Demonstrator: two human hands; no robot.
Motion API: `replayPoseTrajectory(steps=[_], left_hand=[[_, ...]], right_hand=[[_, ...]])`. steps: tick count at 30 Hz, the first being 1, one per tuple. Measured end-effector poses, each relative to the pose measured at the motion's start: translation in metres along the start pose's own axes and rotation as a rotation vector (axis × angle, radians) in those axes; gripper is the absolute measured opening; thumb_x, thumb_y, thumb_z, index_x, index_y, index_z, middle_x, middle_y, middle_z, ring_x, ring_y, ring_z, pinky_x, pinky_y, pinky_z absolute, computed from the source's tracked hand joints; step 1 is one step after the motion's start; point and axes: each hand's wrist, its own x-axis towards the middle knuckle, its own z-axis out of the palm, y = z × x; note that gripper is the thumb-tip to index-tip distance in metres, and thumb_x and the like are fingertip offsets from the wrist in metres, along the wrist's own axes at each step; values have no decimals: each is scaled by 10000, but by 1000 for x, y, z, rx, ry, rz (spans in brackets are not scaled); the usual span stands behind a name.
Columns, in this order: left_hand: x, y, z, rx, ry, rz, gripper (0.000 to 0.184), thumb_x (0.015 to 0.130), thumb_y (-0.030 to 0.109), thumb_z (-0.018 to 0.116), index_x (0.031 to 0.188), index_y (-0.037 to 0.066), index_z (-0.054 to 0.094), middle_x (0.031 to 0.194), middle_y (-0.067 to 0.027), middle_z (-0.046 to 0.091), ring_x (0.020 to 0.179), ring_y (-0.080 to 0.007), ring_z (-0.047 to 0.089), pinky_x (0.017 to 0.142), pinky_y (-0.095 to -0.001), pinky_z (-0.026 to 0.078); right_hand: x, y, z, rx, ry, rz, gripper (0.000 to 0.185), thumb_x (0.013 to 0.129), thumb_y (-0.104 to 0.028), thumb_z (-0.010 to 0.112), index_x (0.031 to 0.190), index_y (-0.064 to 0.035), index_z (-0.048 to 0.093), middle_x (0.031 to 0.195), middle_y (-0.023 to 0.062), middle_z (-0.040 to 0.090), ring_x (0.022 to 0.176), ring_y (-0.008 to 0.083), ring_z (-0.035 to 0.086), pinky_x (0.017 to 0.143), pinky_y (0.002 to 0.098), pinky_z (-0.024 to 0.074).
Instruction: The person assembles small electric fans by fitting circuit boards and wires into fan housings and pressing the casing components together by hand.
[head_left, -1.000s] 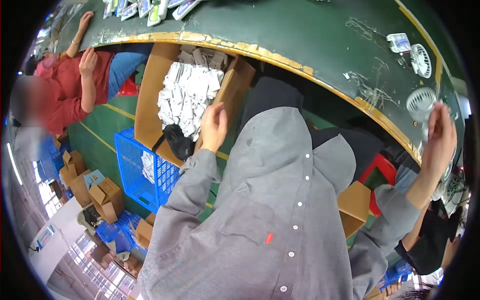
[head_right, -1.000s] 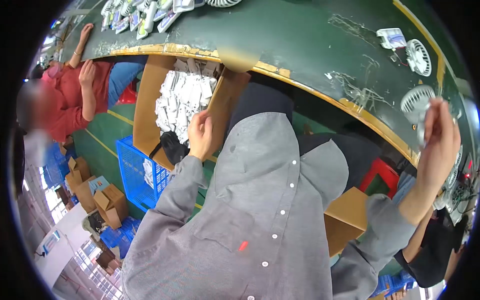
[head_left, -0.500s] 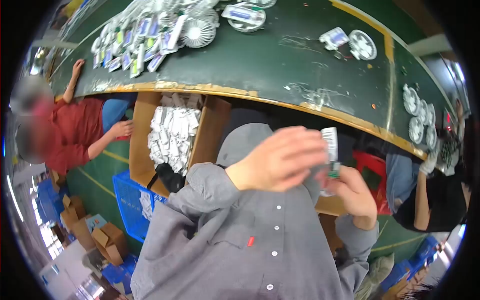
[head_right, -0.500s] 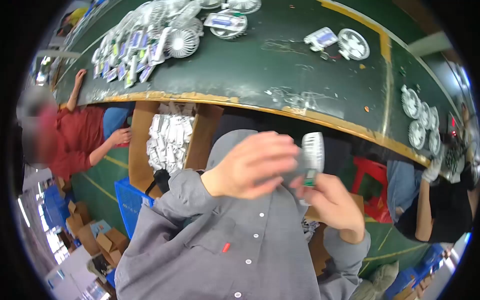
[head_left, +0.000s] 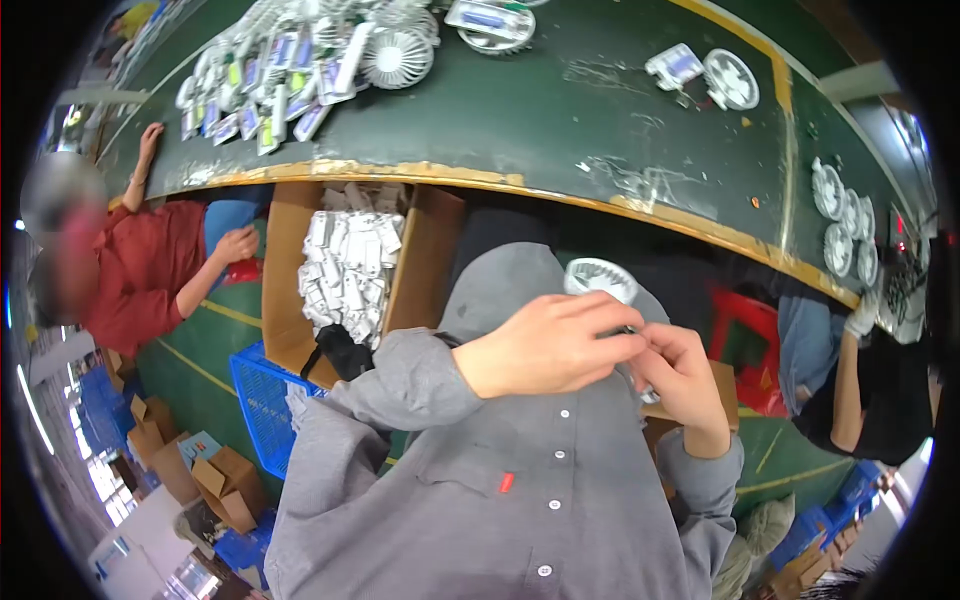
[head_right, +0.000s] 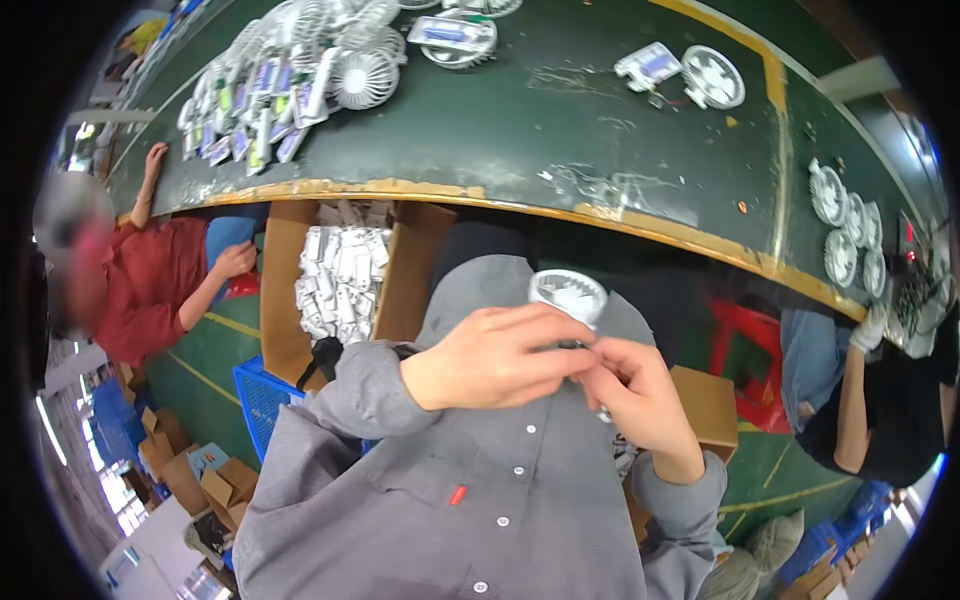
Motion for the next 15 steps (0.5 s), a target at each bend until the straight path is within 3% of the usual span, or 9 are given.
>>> replayPoseTrajectory(steps=[1, 5, 9, 11, 15], left_hand=[[0, -1, 1, 2, -40, 3, 374, 679, 65, 713, 1049, 104, 672, 1045, -35, 630, 918, -220, 653, 677, -341, 574], [-1, 3, 20, 48, 198, 17, 300, 654, 63, 728, 950, 99, 690, 938, -32, 634, 819, -206, 652, 647, -338, 566], [2, 11, 35, -177, 301, -84, 202, 671, 27, 727, 867, 68, 706, 831, -59, 669, 712, -220, 665, 613, -313, 557], [6, 14, 43, -411, 294, -156, 167, 689, 1, 713, 851, 42, 717, 803, -74, 691, 678, -214, 678, 604, -293, 554], [9, 27, 40, -890, 28, -508, 192, 714, -37, 676, 891, 0, 741, 841, -86, 725, 724, -173, 709, 639, -281, 564]], right_hand=[[0, -1, 4, -9, 36, -5, 134, 924, -51, 554, 893, 27, 660, 647, -11, 578, 572, 23, 483, 499, 208, 346], [-4, 1, 6, 70, 89, 12, 163, 908, -49, 543, 789, 14, 634, 552, -26, 514, 494, 14, 412, 456, 214, 290], [-14, 13, 3, 313, 96, -40, 184, 892, -100, 574, 752, 10, 620, 531, -37, 478, 467, 11, 346, 447, 221, 237], [-24, 19, 5, 422, 126, -68, 197, 884, -127, 595, 750, 14, 624, 524, -43, 458, 456, 13, 320, 444, 228, 217], [-48, 32, 11, 643, 119, -10, 221, 887, -159, 621, 764, 25, 637, 527, -45, 447, 452, 13, 299, 445, 236, 212]])
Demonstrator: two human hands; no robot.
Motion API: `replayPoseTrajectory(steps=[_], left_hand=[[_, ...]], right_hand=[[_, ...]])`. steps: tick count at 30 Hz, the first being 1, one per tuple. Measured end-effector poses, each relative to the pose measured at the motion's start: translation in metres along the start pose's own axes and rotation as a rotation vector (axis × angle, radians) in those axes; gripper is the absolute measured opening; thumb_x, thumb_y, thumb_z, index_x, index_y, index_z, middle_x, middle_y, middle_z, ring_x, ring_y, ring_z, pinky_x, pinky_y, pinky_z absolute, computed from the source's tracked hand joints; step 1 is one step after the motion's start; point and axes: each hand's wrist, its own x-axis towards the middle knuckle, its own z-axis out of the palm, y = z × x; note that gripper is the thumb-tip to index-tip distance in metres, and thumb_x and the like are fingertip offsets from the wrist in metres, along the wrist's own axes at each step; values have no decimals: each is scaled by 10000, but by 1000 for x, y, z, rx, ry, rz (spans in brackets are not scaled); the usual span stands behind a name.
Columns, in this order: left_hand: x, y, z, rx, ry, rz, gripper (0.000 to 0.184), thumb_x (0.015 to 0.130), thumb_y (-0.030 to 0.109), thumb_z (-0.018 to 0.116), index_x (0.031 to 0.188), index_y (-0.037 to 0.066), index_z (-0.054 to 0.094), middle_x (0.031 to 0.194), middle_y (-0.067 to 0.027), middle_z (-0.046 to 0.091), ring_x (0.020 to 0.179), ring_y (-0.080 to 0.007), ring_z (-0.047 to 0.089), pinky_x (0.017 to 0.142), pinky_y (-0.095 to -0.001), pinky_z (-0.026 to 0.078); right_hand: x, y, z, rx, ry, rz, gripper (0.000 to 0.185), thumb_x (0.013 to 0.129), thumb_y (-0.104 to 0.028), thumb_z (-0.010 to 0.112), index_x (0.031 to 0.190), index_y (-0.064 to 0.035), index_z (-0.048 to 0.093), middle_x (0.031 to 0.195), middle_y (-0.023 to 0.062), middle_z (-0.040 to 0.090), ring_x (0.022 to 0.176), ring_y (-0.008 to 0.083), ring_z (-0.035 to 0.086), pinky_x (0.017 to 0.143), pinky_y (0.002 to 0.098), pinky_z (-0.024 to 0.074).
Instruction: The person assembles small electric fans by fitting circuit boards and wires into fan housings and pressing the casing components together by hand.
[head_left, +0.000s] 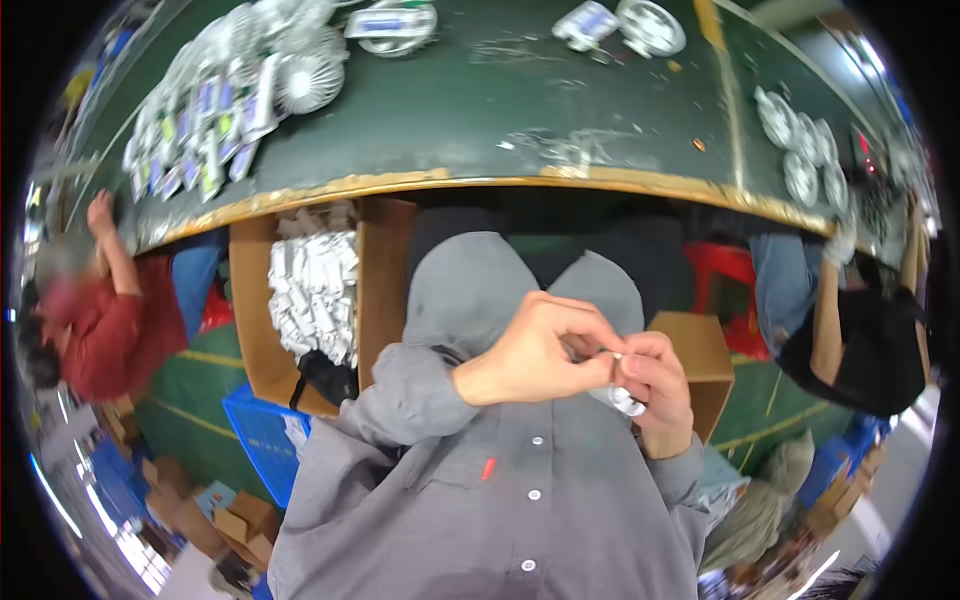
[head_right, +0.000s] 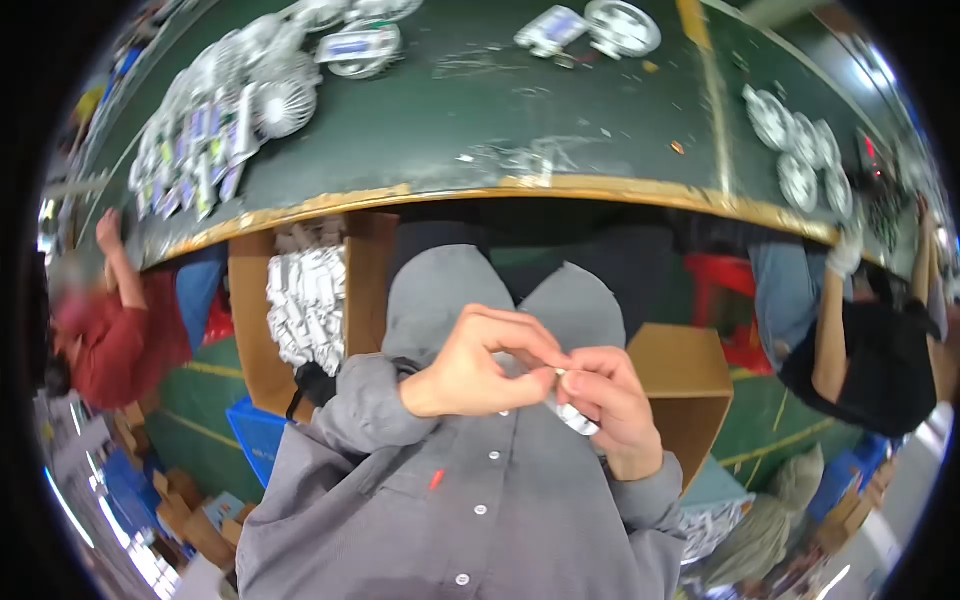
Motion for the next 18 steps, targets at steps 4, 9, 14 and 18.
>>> replayPoseTrajectory(steps=[4, 9, 14, 18], left_hand=[[-1, -5, 12, 240, -119, 165, 211, 681, -42, 698, 881, 11, 738, 827, -77, 714, 709, -180, 701, 616, -266, 558], [3, -10, 23, 914, -72, 793, 246, 598, 2, 734, 835, 63, 703, 779, -13, 676, 665, -184, 653, 554, -288, 543], [31, 13, -44, 18, 179, 119, 157, 801, -18, 635, 952, -14, 681, 885, -149, 687, 746, -216, 680, 704, -328, 567], [38, 23, -47, -349, 63, 172, 161, 849, 33, 577, 998, 5, 630, 956, -146, 662, 794, -196, 653, 671, -302, 543]], right_hand=[[-23, 18, -6, 90, 70, -14, 180, 883, -116, 618, 756, 9, 638, 589, -38, 505, 482, 13, 347, 455, 227, 247], [-55, 20, 0, -226, 253, -99, 197, 865, -97, 619, 691, -7, 623, 611, -17, 557, 535, 13, 429, 468, 226, 290], [-134, 39, -60, 12, 203, -271, 179, 834, -43, 589, 662, -11, 630, 589, 61, 582, 522, 91, 500, 468, 225, 327], [-163, 133, -160, 91, 739, -145, 245, 894, -203, 605, 793, 18, 633, 650, 89, 598, 579, 135, 548, 512, 257, 388]])
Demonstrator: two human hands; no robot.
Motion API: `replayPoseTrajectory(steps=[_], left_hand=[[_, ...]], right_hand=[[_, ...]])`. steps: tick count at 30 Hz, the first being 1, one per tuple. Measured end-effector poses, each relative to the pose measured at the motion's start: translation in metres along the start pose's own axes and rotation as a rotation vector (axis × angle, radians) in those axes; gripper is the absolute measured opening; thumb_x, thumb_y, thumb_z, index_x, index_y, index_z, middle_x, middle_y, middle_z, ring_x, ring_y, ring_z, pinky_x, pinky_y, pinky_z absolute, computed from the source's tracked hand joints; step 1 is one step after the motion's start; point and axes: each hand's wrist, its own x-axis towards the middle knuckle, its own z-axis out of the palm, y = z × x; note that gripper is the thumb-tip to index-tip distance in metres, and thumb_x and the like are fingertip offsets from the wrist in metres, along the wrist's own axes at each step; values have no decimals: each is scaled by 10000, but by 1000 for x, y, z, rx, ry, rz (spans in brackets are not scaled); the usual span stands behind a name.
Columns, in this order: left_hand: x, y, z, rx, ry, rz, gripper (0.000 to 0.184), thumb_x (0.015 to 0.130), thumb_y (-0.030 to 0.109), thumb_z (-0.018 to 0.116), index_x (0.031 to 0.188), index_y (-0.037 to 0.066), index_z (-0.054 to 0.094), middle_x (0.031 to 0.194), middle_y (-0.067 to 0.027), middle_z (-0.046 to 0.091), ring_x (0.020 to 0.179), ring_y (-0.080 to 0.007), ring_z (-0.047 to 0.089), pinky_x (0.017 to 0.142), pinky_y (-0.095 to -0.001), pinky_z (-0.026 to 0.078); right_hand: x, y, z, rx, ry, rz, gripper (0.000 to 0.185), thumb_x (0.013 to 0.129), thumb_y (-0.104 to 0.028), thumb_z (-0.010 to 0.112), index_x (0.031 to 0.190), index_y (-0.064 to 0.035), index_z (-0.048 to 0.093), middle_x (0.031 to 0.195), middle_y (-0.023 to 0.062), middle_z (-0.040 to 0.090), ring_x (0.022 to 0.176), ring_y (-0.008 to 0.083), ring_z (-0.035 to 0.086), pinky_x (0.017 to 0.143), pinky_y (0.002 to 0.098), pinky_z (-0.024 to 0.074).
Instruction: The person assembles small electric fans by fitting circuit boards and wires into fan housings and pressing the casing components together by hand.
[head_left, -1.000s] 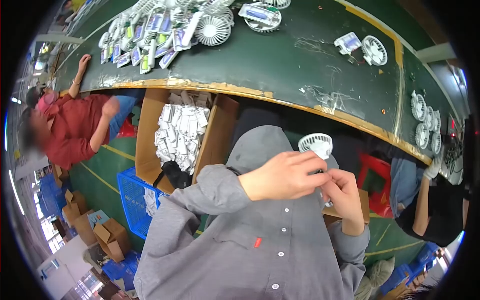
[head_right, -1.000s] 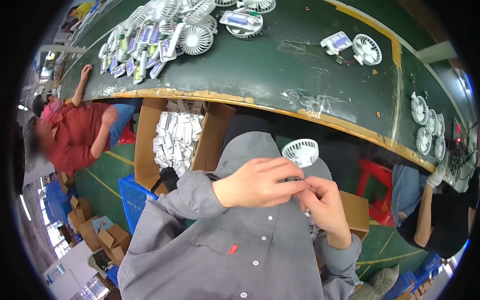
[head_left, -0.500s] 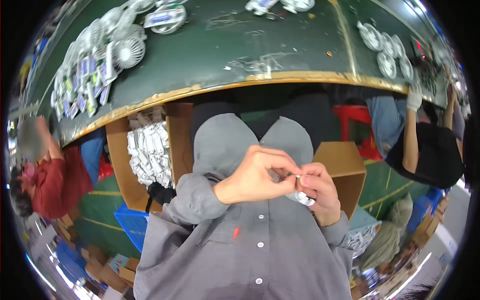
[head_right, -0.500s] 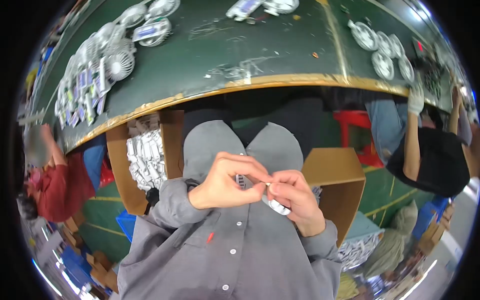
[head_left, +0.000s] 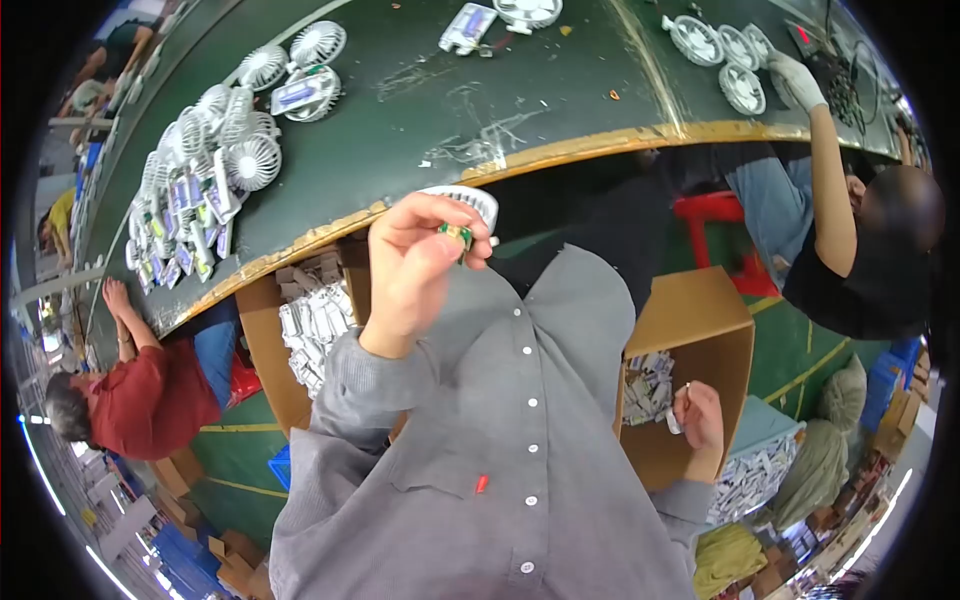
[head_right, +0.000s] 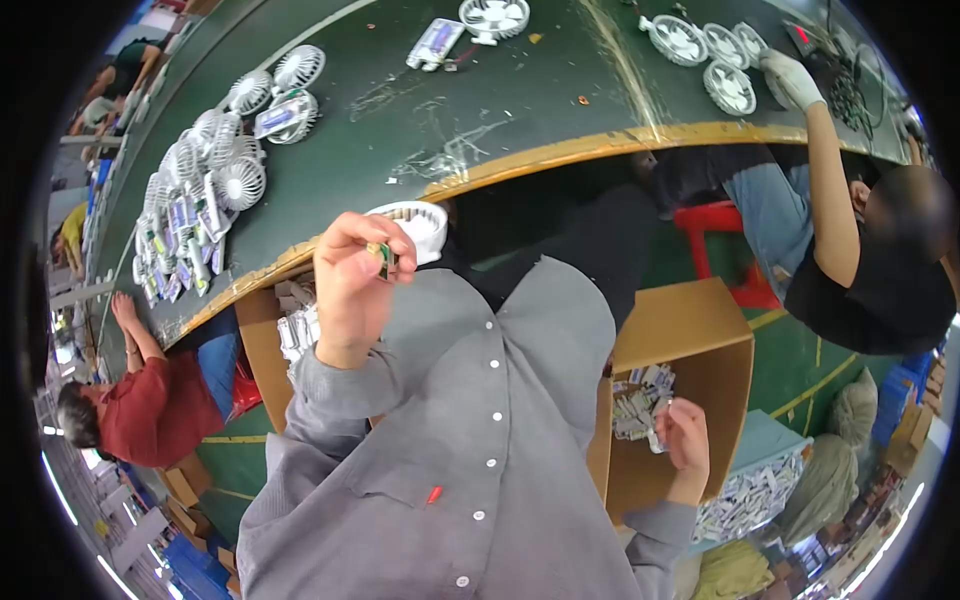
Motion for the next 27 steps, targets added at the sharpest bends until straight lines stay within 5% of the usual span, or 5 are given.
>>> replayPoseTrajectory(steps=[5, 7, 11, 17, 27], left_hand=[[12, -3, 12, -703, 71, -174, 133, 890, 99, 570, 1011, 64, 612, 938, -53, 588, 838, -154, 534, 607, -234, 479], [14, -7, 28, -904, 58, -249, 140, 901, 94, 564, 1025, 62, 621, 948, -38, 571, 856, -142, 515, 608, -224, 482], [15, -6, 80, -1108, 24, -354, 168, 939, 96, 525, 1062, 37, 624, 983, -41, 564, 898, -148, 519, 639, -229, 507], [36, 24, 86, -280, 232, 15, 266, 958, 126, 560, 1206, 29, 561, 1222, -114, 616, 1098, -223, 610, 872, -334, 531], [-39, -52, -111, 557, 491, -44, 204, 969, 78, 582, 1145, -22, 610, 1143, -134, 667, 1051, -199, 650, 949, -312, 513]], right_hand=[[45, 99, -71, -1621, 444, -84, 616, 832, -169, 666, 1361, 82, 477, 1291, 229, 603, 1226, 359, 566, 1016, 447, 446], [52, 33, 41, -579, 121, -381, 812, 779, -203, 752, 1450, 45, 367, 1385, 218, 522, 1286, 341, 496, 1059, 407, 404], [19, -56, 208, -594, -88, -1217, 816, 759, -96, 781, 1433, 44, 343, 1432, 207, 441, 1282, 266, 485, 1038, 365, 407], [21, -85, 243, 455, -407, -677, 442, 904, -75, 665, 1284, 27, 463, 1221, 104, 582, 1117, 187, 588, 982, 340, 469], [52, -152, 236, 534, -354, -565, 497, 1076, -337, 322, 1425, 9, 394, 1431, 151, 485, 1277, 288, 507, 1064, 456, 420]])
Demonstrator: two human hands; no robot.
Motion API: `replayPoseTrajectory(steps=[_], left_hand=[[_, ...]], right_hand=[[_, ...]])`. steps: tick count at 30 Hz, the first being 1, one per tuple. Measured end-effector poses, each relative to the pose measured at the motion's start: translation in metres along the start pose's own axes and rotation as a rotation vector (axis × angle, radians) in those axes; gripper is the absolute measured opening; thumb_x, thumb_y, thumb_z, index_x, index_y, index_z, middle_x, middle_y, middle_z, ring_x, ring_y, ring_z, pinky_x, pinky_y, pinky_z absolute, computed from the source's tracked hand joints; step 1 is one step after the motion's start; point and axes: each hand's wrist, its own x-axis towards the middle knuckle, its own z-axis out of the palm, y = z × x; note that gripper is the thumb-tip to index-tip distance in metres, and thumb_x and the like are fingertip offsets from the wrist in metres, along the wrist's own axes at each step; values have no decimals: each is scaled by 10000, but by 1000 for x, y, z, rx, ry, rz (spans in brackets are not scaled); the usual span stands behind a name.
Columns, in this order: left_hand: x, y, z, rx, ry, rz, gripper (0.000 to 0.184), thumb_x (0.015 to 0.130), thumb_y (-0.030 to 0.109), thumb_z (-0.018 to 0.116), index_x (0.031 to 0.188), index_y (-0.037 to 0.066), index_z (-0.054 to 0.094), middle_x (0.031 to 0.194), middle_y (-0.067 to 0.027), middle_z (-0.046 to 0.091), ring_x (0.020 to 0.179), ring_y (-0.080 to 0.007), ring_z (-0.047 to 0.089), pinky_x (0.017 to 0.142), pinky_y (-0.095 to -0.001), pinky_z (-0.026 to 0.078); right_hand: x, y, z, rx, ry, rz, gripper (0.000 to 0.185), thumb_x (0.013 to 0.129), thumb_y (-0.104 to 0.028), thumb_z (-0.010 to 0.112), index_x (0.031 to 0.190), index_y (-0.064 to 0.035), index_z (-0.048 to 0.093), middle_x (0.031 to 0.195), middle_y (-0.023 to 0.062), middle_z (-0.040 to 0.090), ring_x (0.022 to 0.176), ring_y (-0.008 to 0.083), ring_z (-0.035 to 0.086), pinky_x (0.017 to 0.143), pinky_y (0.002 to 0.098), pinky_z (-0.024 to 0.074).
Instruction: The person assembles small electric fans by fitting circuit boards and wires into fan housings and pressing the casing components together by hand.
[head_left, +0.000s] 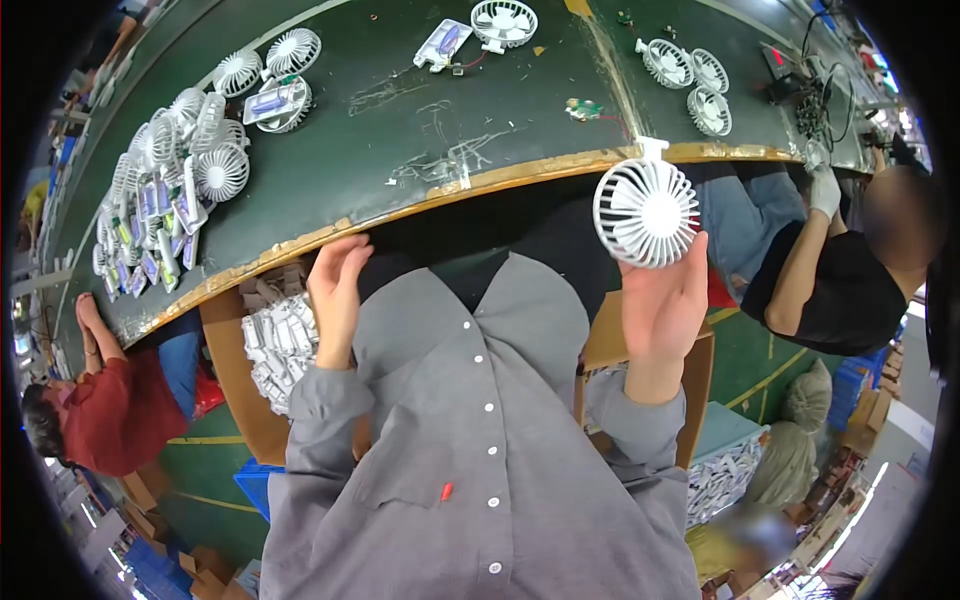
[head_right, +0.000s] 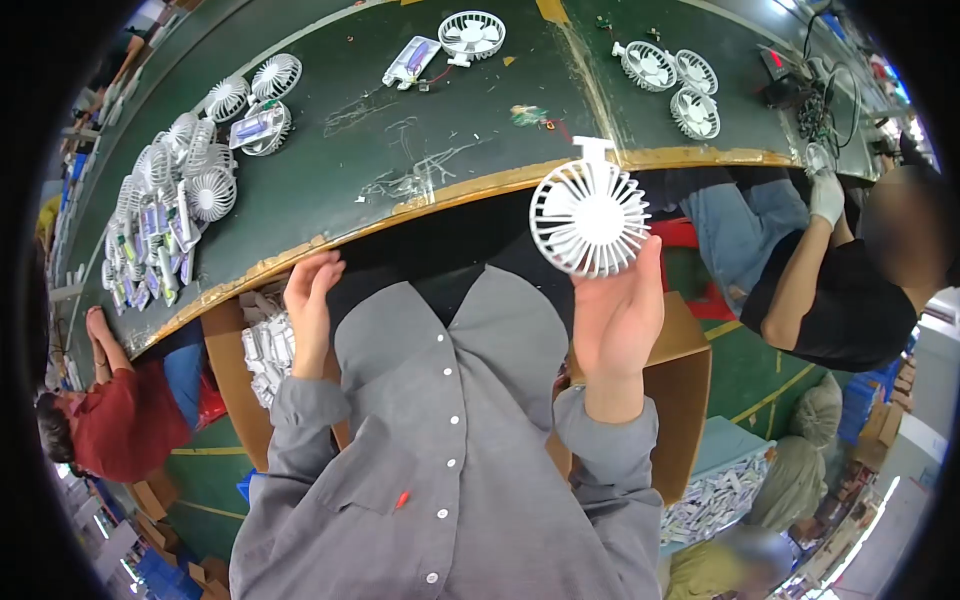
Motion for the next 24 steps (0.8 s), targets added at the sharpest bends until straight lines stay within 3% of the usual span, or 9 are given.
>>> replayPoseTrajectory(steps=[6, 10, 12, 13, 14, 16, 18, 22, 24], left_hand=[[-38, -125, -106, 188, 269, -109, 175, 966, 95, 608, 1078, -40, 625, 1001, -86, 682, 933, -141, 640, 868, -261, 500], [-78, -193, -133, 201, 478, -195, 205, 979, 147, 597, 1086, -25, 633, 939, -77, 676, 863, -125, 612, 776, -269, 499], [-105, -206, -135, 431, 491, -302, 227, 981, 162, 594, 1111, -23, 623, 943, -83, 673, 859, -132, 614, 778, -283, 505], [-118, -214, -130, 438, 540, -232, 247, 979, 148, 588, 1150, -29, 602, 980, -97, 669, 871, -143, 624, 783, -292, 510], [-126, -203, -127, 599, 524, -241, 262, 958, 141, 603, 1168, -14, 607, 1012, -147, 667, 930, -231, 640, 839, -340, 508], [-138, -215, -128, 881, 592, -172, 273, 938, 127, 620, 1177, -5, 607, 1022, -167, 667, 928, -278, 646, 853, -370, 511], [-138, -227, -124, 875, 600, -182, 293, 927, 155, 638, 1179, 9, 609, 1028, -163, 669, 960, -295, 649, 858, -392, 513], [-123, -227, -125, 1088, 652, -185, 283, 931, 219, 629, 1160, 53, 632, 1048, -159, 686, 964, -350, 655, 841, -420, 527], [-125, -237, -127, 1059, 665, -185, 287, 913, 205, 631, 1175, 89, 639, 1066, -136, 690, 979, -333, 658, 850, -421, 529]], right_hand=[[66, -5, -30, -417, -17, -177, 462, 1074, -283, 330, 1399, 37, 406, 1414, 148, 496, 1257, 289, 518, 1049, 459, 429], [104, -18, -30, -391, 20, -62, 425, 1065, -255, 365, 1374, 29, 439, 1400, 135, 519, 1259, 265, 530, 1037, 449, 437], [122, -20, -26, -428, 40, -42, 454, 1064, -279, 362, 1400, 21, 417, 1414, 140, 511, 1272, 283, 519, 1079, 451, 399], [129, -22, -27, -466, 47, -45, 453, 1063, -285, 372, 1399, 15, 422, 1405, 137, 520, 1262, 280, 528, 1071, 446, 407], [138, -23, -30, -503, 52, -48, 453, 1061, -291, 382, 1397, 10, 427, 1396, 135, 530, 1252, 277, 537, 1063, 441, 415], [152, -22, -35, -820, 83, -175, 263, 1039, -227, 486, 1188, -24, 560, 1173, 84, 613, 1077, 177, 599, 943, 322, 469], [161, -22, -34, -1461, 3, -268, 213, 1025, -172, 498, 1124, 3, 566, 1060, 79, 598, 977, 157, 561, 863, 297, 456], [195, -16, -43, -2112, -279, -796, 262, 964, -158, 595, 1131, 41, 561, 1008, 198, 582, 933, 332, 569, 860, 392, 453], [215, -19, -53, -2127, -283, -710, 270, 965, -163, 604, 1133, 45, 569, 1025, 209, 585, 939, 351, 570, 860, 400, 458]])
